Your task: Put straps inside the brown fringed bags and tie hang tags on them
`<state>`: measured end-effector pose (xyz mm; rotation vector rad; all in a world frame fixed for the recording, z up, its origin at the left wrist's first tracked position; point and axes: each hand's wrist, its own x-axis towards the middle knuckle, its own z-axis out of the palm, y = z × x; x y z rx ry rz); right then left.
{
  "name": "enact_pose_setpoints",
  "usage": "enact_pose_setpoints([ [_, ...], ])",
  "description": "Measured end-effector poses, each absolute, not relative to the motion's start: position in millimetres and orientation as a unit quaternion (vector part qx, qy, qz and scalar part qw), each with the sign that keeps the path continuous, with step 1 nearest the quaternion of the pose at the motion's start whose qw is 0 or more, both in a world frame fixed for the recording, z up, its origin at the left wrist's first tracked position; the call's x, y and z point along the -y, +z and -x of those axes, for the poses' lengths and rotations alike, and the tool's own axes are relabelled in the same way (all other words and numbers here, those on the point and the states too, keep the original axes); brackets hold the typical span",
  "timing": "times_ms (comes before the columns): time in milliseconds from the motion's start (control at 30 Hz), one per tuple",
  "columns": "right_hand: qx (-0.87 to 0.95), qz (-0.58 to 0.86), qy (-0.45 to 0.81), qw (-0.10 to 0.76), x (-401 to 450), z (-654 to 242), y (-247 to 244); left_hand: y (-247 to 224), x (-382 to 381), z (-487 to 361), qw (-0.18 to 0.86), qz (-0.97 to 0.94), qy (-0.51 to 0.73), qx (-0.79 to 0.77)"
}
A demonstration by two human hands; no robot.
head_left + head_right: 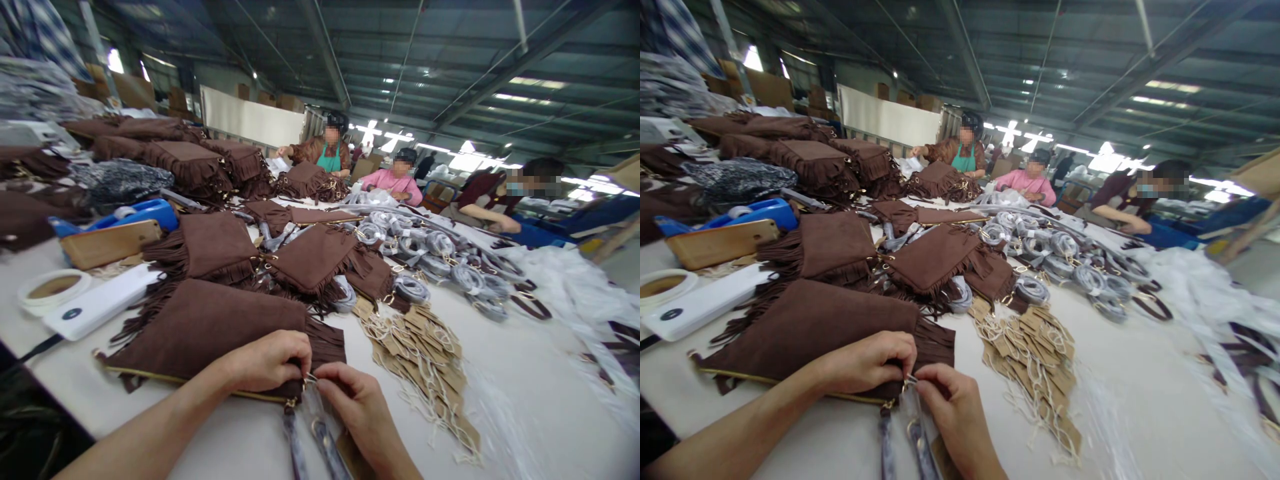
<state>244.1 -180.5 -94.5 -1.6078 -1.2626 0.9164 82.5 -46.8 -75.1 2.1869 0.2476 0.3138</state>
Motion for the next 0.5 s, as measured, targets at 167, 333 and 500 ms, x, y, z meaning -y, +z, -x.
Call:
enact_pose_setpoints([
  [167, 0.584, 0.648, 0.292, 0.393, 180.7, -244.5, -95.2, -74.3, 47.0, -82.6, 0.441, -0.884, 0.122, -0.097],
  [333, 0.585, 0.658, 0.266, 0.393, 179.5, -243.3, -97.6, -74.7, 47.5, -83.1, 0.449, -0.879, 0.132, -0.096],
  [500, 0.498, 0.645, 0.386, 0.432, 179.9, -241.5, -93.8, -78.2, 46.1, -83.5, 0.449, -0.879, 0.138, -0.088],
])
